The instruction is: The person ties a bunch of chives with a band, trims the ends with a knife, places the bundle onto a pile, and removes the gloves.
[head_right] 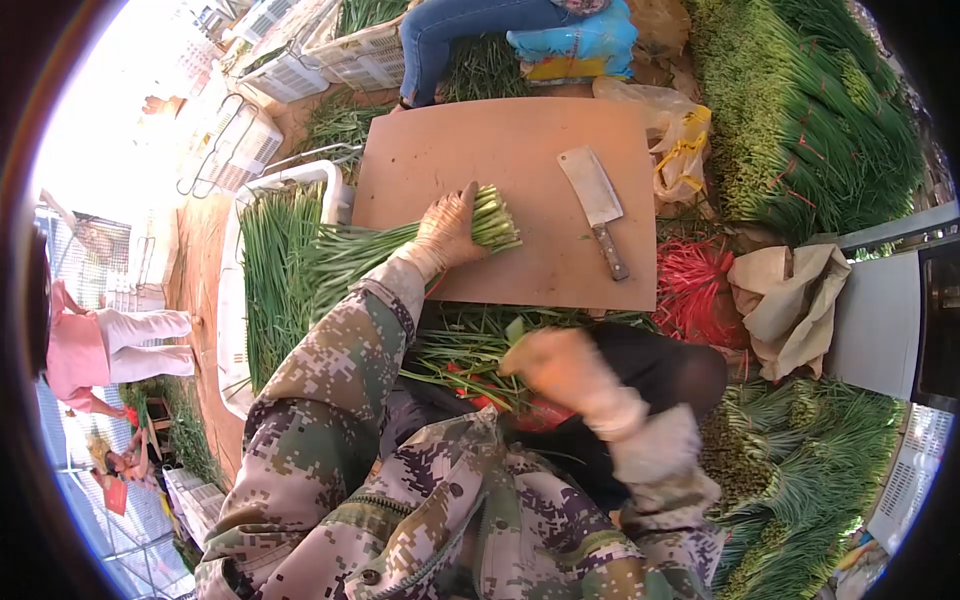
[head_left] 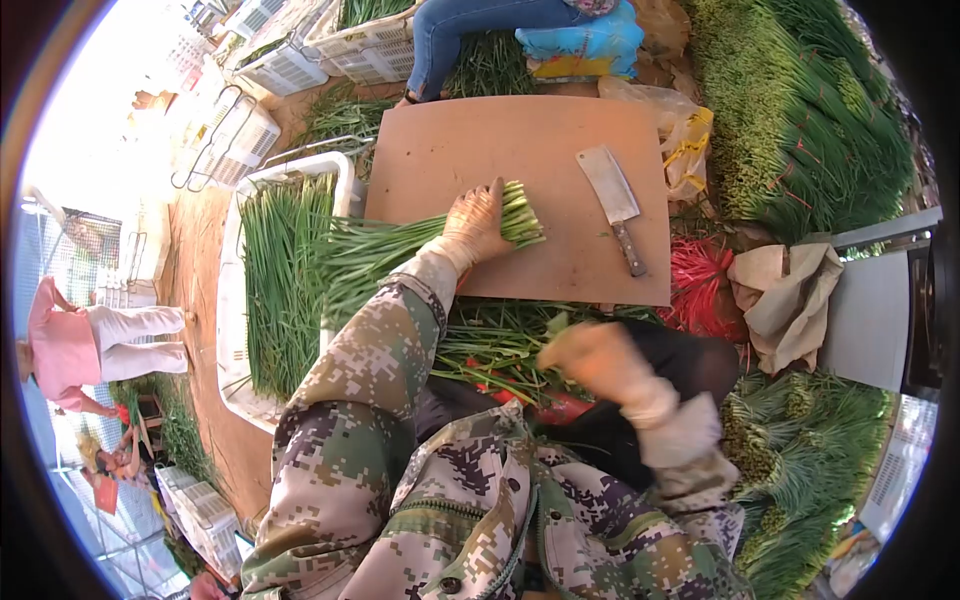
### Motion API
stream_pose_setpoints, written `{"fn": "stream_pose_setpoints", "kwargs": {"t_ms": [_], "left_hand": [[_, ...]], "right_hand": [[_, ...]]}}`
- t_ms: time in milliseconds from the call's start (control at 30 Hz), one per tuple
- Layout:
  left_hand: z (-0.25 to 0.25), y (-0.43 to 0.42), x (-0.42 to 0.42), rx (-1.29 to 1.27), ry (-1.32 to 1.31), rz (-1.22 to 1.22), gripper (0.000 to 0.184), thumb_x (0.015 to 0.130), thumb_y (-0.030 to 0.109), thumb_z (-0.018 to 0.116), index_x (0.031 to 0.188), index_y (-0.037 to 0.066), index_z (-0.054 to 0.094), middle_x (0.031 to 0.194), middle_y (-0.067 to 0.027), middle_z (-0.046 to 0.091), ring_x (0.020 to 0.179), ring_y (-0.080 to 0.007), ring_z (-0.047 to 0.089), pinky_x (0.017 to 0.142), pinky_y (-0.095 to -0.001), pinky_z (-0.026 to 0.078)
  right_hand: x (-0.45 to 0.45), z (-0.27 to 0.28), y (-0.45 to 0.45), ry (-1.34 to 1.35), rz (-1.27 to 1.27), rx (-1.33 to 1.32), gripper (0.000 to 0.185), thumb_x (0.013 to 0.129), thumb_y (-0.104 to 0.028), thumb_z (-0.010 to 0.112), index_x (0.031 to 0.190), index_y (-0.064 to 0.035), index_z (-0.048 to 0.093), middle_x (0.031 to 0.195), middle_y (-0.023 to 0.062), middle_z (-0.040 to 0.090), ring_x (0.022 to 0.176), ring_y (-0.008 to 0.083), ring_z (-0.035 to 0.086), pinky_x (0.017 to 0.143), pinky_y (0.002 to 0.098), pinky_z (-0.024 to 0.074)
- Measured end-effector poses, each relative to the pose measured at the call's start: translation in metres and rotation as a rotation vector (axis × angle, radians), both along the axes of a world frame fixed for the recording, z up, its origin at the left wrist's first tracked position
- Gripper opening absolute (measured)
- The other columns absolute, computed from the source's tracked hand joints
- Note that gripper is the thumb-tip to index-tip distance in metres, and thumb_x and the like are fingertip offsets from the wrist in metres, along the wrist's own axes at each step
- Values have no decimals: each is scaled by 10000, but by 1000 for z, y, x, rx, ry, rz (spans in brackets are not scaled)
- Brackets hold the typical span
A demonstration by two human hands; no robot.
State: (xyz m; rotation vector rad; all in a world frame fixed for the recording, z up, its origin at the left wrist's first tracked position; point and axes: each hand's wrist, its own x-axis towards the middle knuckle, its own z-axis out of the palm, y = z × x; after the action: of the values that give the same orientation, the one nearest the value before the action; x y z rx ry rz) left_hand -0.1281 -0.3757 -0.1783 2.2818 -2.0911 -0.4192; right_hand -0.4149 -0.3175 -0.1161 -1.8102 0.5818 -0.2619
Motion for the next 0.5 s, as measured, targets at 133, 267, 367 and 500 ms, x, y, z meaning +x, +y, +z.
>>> {"fn": "stream_pose_setpoints", "kwargs": {"t_ms": [133, 267, 367, 500], "left_hand": [[25, 6, 18, 11, 116, -1, 951, 587, 350, 843, 1345, -31, 413, 1083, -258, 620, 1044, -404, 610, 928, -454, 493], [11, 17, 24, 161, 62, 26, 912, 555, 385, 862, 1263, -23, 456, 1051, -264, 615, 1028, -414, 612, 917, -451, 499], [14, 14, 13, 176, -59, 34, 936, 548, 444, 867, 1253, -1, 443, 1161, -248, 576, 1116, -416, 568, 951, -484, 470], [13, 14, 10, 255, -100, 97, 1032, 533, 473, 885, 1306, 9, 382, 1216, -228, 558, 1174, -405, 542, 975, -512, 452]], "right_hand": [[13, -71, 34, 380, 75, -365, 460, 897, -393, 621, 1221, -66, 609, 958, 191, 694, 837, 349, 674, 760, 428, 540], [0, -55, -54, 360, -529, -753, 492, 833, -318, 732, 1222, -46, 600, 892, 168, 679, 822, 351, 661, 740, 448, 524], [9, -86, -115, 689, -609, -839, 621, 786, -361, 772, 1282, -66, 542, 1015, 156, 650, 924, 313, 646, 792, 433, 519], [42, -110, -139, 1034, -494, -786, 684, 769, -489, 745, 1300, -101, 557, 1013, 98, 644, 932, 271, 644, 741, 447, 517]]}}
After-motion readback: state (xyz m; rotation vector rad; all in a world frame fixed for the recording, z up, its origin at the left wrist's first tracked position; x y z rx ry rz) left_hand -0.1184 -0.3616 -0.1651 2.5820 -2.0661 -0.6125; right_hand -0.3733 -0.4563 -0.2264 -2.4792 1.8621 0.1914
